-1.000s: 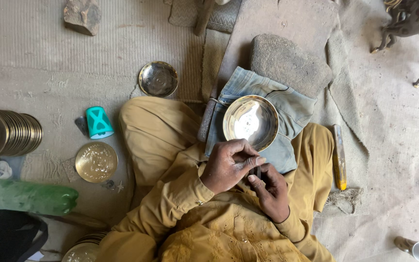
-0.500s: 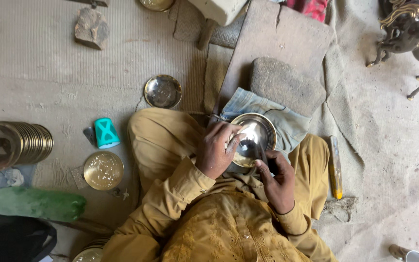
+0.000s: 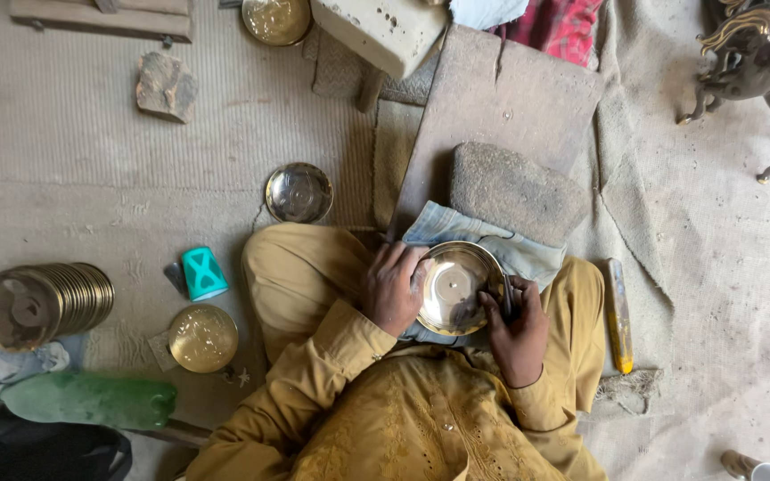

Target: The person sits cross-legged on the floor with a brass bowl on a cloth pad on their lap and engraves decorative patterns into its surface, using a hand engraving tool with a hammer. They reposition and rotate the bowl between passes and continue cutting lines into the design.

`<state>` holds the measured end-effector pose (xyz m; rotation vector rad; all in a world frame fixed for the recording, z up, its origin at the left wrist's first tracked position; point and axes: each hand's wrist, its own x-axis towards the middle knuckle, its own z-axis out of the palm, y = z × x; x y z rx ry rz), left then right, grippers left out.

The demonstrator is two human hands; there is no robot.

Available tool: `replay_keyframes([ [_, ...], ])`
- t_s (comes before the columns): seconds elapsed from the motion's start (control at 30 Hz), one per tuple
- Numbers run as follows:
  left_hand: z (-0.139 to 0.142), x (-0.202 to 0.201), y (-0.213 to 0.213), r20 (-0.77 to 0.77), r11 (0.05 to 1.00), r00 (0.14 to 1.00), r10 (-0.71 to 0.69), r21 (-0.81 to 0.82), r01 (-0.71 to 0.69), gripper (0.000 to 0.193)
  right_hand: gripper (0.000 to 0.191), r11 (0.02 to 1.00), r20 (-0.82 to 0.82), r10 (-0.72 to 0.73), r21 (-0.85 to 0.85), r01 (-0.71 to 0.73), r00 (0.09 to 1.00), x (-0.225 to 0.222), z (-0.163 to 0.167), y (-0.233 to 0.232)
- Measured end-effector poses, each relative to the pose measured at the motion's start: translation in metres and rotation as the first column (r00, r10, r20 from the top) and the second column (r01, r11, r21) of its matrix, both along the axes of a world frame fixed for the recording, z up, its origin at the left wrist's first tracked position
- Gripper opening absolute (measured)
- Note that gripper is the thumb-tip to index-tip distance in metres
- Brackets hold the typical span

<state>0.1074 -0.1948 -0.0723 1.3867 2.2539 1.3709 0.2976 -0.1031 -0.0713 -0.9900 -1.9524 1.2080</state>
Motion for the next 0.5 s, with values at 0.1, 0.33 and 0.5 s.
replay_keyframes([
  [0.1,-0.002,0.002,-0.001,-0.014,0.999,1.000,0.020,0.032,-0.019,0.014,0.023,0.996,0.125,-0.054,-0.071,0.063,0.991,-0.001,-0.002,0.002],
  [0.33,-0.005,0.001,-0.004,0.061,0.994,0.998,0.010,0.108,-0.016,0.015,0.025,0.998,0.160,-0.028,-0.052,0.037,0.987,-0.006,0.003,0.005],
  [0.5,-0.014,0.003,-0.001,0.004,0.990,0.999,0.046,0.133,-0.046,0.012,0.030,0.992,-0.006,-0.006,-0.124,0.005,1.000,-0.004,-0.003,0.005],
])
